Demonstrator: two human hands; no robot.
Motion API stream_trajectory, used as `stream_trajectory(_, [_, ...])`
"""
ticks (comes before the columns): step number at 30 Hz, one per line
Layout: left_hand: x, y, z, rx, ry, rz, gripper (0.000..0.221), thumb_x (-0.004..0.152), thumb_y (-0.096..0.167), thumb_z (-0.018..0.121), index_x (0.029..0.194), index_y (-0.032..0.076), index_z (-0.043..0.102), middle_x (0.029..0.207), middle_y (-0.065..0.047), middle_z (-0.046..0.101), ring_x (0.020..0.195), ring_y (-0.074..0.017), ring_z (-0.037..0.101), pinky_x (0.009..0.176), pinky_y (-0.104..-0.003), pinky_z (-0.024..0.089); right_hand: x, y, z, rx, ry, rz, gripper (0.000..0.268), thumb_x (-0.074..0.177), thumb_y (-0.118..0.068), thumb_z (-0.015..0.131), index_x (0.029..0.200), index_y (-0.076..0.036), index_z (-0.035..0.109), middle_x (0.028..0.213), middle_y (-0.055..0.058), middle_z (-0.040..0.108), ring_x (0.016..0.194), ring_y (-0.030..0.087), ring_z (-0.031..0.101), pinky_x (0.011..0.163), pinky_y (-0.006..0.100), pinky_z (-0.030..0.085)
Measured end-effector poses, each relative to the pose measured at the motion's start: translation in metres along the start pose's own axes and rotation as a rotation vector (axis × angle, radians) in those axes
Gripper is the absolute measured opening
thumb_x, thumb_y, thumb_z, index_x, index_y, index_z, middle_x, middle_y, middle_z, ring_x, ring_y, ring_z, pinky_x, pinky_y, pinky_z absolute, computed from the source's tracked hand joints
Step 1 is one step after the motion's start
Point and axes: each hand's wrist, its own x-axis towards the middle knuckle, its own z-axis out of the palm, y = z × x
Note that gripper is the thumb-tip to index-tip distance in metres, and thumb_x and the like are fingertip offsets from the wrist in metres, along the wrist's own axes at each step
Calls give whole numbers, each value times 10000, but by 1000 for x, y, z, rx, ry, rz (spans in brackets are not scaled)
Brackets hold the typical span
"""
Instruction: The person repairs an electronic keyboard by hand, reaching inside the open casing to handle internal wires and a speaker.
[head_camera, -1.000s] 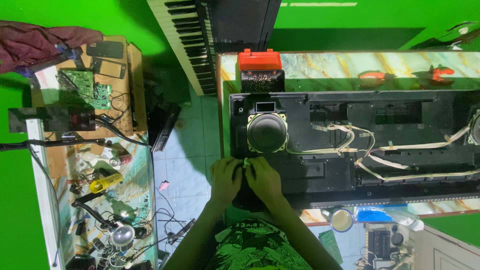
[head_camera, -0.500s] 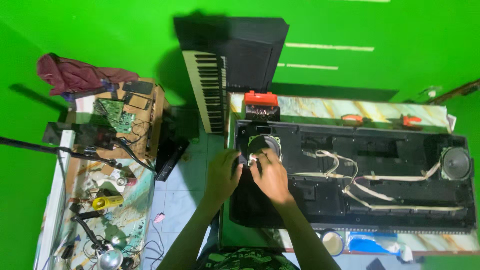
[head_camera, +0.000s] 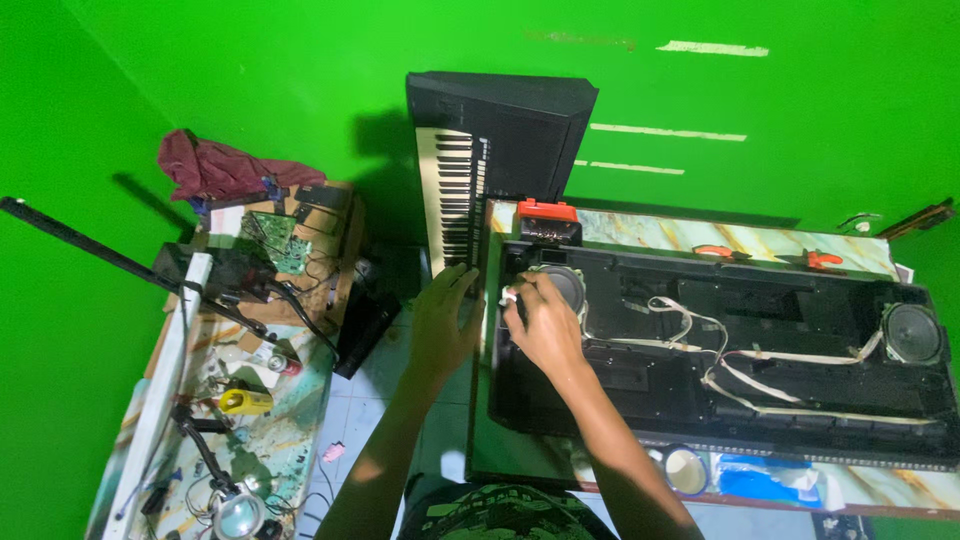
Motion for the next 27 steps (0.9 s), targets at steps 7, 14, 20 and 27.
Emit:
stream_trajectory(7, [-17, -35, -66, 18, -44, 70, 439, 921, 199, 727, 1319, 45, 622, 1334, -182, 645, 1246, -368, 621, 1043, -462, 473, -12, -69, 27, 11, -3, 105, 205, 857, -147, 707, 1014, -16, 717, 1193, 132, 662, 1012, 360, 686, 835, 444, 563])
stream_trajectory(14, [-35, -46, -110, -23, -136, 20, 446, 899, 210, 741, 1315, 75, 651, 1358, -151, 636, 1211, -361, 641, 1017, -439, 508, -39, -109, 54, 4, 55, 160, 217, 861, -147, 705, 1038, -22, 722, 1184, 126, 669, 992, 359, 695, 794, 427, 570])
stream_trajectory(20, [-37, -38, -117, -107, -240, -29, 437, 929, 225, 708, 1346, 109, 644, 1413, -120, 614, 1211, -372, 645, 999, -416, 519, -55, -118, 55, -30, 53, 276, 205, 859, -154, 707, 1026, -37, 728, 1196, 120, 670, 956, 353, 701, 779, 433, 569])
stream_trajectory(27, [-19, -48, -128, -60, -220, -27, 434, 912, 226, 716, 1329, 119, 659, 1397, -108, 624, 1216, -363, 632, 1013, -428, 497, -31, -121, 54, -53, 84, 237, 210, 858, -149, 710, 1034, -37, 731, 1183, 120, 663, 940, 359, 695, 761, 439, 566])
